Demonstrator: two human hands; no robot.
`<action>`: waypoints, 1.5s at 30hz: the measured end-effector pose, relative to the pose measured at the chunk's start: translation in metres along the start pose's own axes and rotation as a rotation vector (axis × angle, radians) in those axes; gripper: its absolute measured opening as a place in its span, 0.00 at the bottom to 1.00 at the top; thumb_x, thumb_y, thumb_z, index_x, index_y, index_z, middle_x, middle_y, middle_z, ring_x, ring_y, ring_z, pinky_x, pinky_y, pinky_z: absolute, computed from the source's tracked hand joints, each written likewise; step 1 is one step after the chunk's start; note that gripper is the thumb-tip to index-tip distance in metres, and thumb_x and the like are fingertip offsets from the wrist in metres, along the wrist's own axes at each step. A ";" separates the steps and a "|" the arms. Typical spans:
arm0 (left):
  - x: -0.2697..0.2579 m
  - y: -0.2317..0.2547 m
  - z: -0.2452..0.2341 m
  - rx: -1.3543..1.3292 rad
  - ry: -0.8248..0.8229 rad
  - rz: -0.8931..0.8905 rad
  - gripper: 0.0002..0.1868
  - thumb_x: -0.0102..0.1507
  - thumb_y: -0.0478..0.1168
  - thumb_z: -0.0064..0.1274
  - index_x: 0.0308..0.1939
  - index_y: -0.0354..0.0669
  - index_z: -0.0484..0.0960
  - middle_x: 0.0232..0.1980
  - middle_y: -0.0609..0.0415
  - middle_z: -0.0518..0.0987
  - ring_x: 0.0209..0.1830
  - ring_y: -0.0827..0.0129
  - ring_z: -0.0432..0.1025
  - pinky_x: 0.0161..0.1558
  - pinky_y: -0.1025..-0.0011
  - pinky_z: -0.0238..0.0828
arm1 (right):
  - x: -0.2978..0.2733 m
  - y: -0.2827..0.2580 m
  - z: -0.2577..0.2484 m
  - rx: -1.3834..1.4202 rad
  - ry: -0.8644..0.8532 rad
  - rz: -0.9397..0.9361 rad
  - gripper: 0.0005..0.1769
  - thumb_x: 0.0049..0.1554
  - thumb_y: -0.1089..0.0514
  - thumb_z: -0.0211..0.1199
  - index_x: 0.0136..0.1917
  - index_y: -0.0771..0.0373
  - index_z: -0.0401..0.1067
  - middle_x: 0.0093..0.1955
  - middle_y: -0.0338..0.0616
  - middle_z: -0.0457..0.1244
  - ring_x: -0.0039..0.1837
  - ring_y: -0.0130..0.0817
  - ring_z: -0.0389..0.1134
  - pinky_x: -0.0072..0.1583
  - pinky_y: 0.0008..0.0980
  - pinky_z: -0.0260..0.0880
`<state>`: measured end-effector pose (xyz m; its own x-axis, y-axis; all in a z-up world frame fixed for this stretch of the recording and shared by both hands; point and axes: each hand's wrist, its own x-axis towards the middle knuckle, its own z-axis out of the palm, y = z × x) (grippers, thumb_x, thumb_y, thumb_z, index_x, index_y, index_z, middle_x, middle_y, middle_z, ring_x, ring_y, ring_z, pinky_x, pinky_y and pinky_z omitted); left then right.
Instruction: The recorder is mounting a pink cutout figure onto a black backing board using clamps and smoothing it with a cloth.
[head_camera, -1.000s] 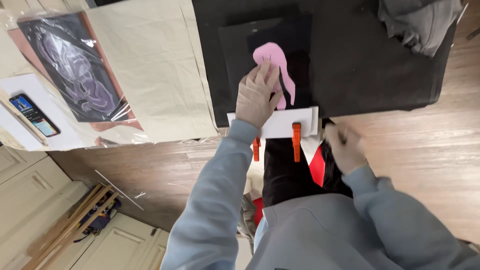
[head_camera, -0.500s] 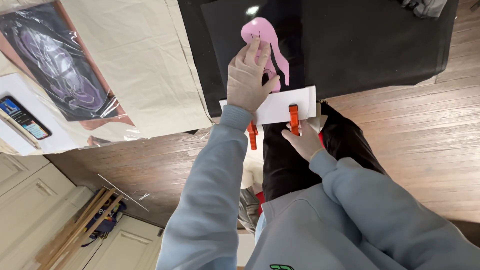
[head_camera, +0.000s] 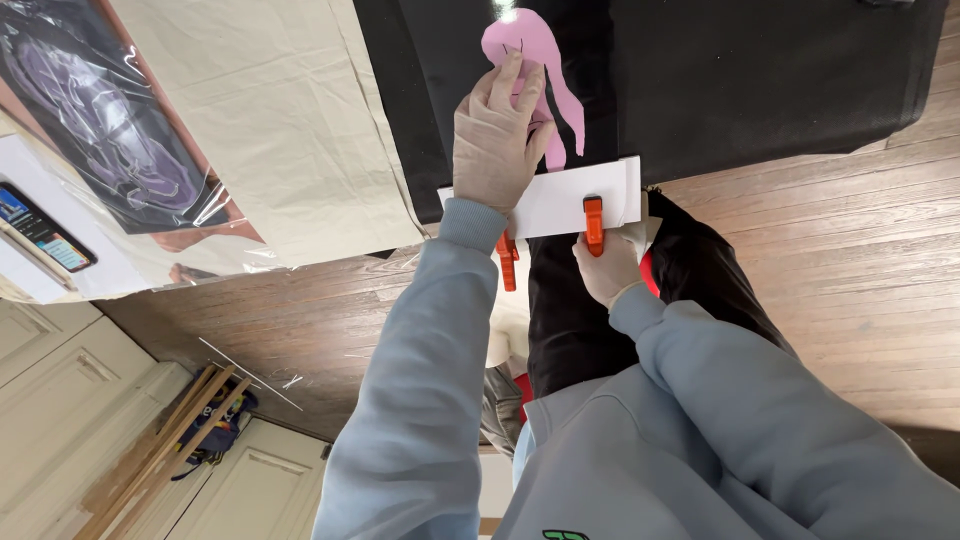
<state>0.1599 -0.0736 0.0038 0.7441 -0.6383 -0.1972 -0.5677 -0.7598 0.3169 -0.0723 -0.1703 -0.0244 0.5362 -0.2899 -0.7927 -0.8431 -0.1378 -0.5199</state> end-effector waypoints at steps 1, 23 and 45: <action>0.000 -0.001 0.002 -0.002 0.000 0.000 0.35 0.68 0.56 0.57 0.75 0.49 0.66 0.79 0.51 0.59 0.73 0.56 0.60 0.72 0.57 0.59 | 0.000 0.002 0.001 -0.001 0.001 0.001 0.14 0.57 0.53 0.60 0.44 0.70 0.73 0.39 0.54 0.68 0.43 0.49 0.70 0.51 0.45 0.70; -0.001 -0.002 0.001 0.102 -0.017 0.040 0.42 0.68 0.61 0.55 0.79 0.46 0.59 0.80 0.49 0.56 0.75 0.56 0.57 0.71 0.57 0.57 | -0.006 0.009 0.004 0.141 -0.013 -0.010 0.08 0.56 0.59 0.62 0.45 0.68 0.71 0.36 0.45 0.66 0.38 0.36 0.67 0.47 0.36 0.69; -0.002 0.003 -0.005 0.074 -0.043 0.021 0.38 0.69 0.57 0.52 0.78 0.46 0.60 0.81 0.47 0.55 0.75 0.54 0.57 0.73 0.56 0.57 | -0.045 0.073 -0.013 -0.202 -0.092 0.019 0.16 0.55 0.50 0.64 0.47 0.66 0.74 0.40 0.56 0.68 0.46 0.58 0.70 0.50 0.48 0.70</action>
<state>0.1588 -0.0742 0.0095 0.7171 -0.6574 -0.2314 -0.6083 -0.7525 0.2525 -0.1586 -0.1795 -0.0228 0.5139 -0.2076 -0.8324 -0.8392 -0.3229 -0.4375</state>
